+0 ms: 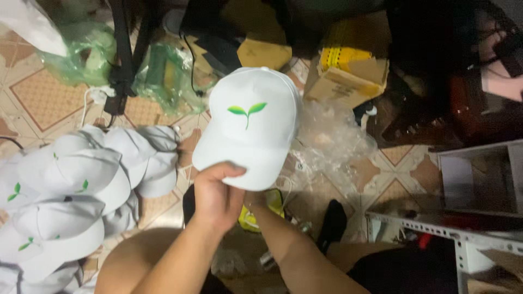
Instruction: The person sits on the floor and finishes white baseball caps by using a hairdryer on the front logo, spraying the cap with an aerosol can, and wiping the interior with a cloth. They insert a wooden form into the cap to shape it, then remove it and place the finished cap with others.
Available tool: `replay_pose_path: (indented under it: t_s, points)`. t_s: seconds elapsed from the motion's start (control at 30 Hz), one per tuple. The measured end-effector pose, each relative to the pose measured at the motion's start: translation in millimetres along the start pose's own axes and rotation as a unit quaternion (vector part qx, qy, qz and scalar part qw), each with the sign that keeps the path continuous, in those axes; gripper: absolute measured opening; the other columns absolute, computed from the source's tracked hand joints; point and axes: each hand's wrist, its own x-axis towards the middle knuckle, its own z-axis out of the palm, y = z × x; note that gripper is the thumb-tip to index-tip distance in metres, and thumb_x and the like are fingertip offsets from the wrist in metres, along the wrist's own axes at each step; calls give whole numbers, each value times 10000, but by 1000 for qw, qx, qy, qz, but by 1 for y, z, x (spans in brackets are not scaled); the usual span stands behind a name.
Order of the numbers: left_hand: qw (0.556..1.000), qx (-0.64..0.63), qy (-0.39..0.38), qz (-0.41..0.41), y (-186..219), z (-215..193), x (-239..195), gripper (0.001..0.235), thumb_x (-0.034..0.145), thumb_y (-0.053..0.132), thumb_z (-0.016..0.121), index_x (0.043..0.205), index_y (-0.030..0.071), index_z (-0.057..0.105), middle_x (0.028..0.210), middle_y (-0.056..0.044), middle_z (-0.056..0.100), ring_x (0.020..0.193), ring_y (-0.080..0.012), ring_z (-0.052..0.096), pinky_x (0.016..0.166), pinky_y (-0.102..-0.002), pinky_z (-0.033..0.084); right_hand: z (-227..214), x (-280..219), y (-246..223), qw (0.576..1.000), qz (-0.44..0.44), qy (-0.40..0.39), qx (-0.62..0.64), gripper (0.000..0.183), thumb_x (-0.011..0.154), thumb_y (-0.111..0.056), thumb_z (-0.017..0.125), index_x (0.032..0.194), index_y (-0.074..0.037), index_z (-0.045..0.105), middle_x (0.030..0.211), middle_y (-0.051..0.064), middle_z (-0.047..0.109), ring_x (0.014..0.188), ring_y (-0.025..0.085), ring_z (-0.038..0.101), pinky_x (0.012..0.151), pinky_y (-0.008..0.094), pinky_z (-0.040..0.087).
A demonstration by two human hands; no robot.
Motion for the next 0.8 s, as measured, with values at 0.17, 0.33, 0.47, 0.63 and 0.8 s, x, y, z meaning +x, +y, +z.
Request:
replay_pose_path:
  t_s: [0.17,0.33,0.47,0.63,0.8]
  points:
    - [1000,-10,-16,23,9,2,2,612,666,-5,596,1277,-35,589,1183,-138,679,1105,-318,649,1006,-461,490,-3,13,1,997,38,-47,40,570,872,-285,701,1369,-62,534,1318,149,626,1204,280,597,995,418,493]
    - [994,-9,-20,109,28,12,3,618,739,63,571,1347,-47,558,1315,-148,650,1239,-328,611,1124,-465,441,-55,-4,2,967,-1,48,249,589,865,-282,722,1368,-62,510,1307,134,611,1196,257,586,981,406,504]
    - [988,-47,-40,141,38,24,-9,644,761,142,578,1374,-53,545,1387,-161,628,1314,-348,574,1177,-477,396,-129,-28,-14,936,5,93,340,492,834,-242,777,1256,-22,652,1117,169,694,846,309,621,765,462,520]
    - [975,-32,-155,157,31,20,-10,718,699,123,560,1388,-75,518,1413,-163,601,1371,-356,537,1240,-478,363,-256,-71,-46,951,-117,175,225,320,935,-281,719,1165,-62,684,1065,40,710,981,157,650,898,383,518]
    - [972,-16,-194,129,4,-1,-7,753,660,135,546,1382,-78,526,1395,-171,617,1338,-359,559,1211,-476,386,-352,-150,-77,957,27,120,262,256,1015,-330,552,951,-112,669,815,16,665,821,118,670,794,305,561]
